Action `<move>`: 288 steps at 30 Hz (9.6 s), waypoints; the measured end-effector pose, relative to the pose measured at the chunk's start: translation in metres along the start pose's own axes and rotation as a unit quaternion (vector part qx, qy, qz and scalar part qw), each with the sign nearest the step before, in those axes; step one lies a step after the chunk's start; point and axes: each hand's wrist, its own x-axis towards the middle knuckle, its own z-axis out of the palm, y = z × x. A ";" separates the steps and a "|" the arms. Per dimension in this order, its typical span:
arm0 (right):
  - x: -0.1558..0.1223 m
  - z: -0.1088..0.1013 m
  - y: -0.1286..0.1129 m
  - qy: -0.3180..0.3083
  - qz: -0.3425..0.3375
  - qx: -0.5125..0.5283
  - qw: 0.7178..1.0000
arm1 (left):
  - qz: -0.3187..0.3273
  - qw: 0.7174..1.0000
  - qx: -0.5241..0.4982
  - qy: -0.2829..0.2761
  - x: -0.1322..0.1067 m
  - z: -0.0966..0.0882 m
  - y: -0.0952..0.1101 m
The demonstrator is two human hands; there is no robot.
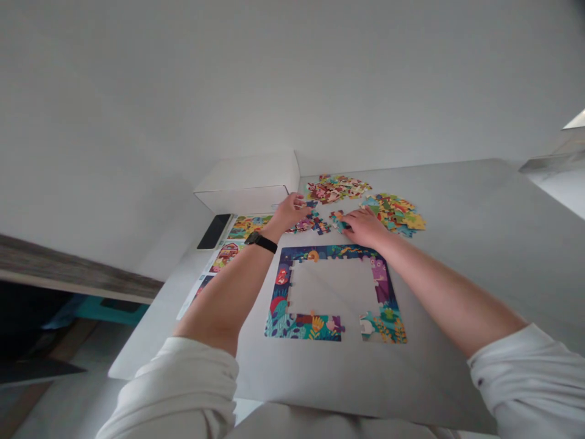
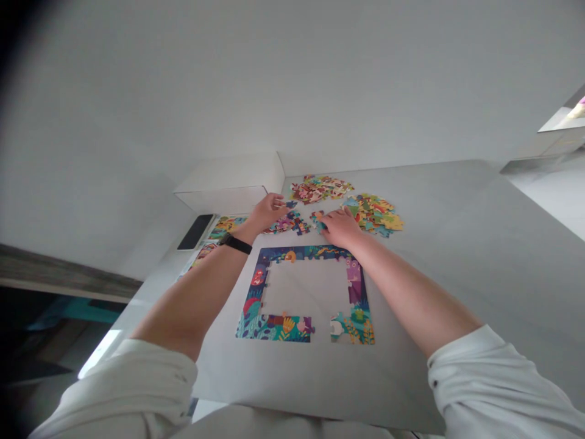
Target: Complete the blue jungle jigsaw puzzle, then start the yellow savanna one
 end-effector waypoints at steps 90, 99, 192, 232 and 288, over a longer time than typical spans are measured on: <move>0.027 -0.011 -0.003 0.122 0.087 0.099 0.984 | -0.035 0.997 0.034 -0.060 0.029 0.020 0.014; 0.024 -0.008 -0.005 0.103 0.072 0.109 0.986 | 0.053 0.996 0.005 -0.071 0.029 0.002 0.001; 0.091 0.028 -0.108 -0.047 -0.107 -0.019 0.993 | -0.095 0.972 -0.189 0.106 -0.060 -0.087 -0.099; 0.073 0.018 -0.041 0.056 -0.138 0.045 0.988 | -0.119 0.963 -0.229 0.072 -0.065 -0.071 -0.072; 0.015 -0.036 0.002 0.033 -0.083 0.060 0.994 | -0.164 0.932 -0.321 0.038 -0.062 -0.051 -0.050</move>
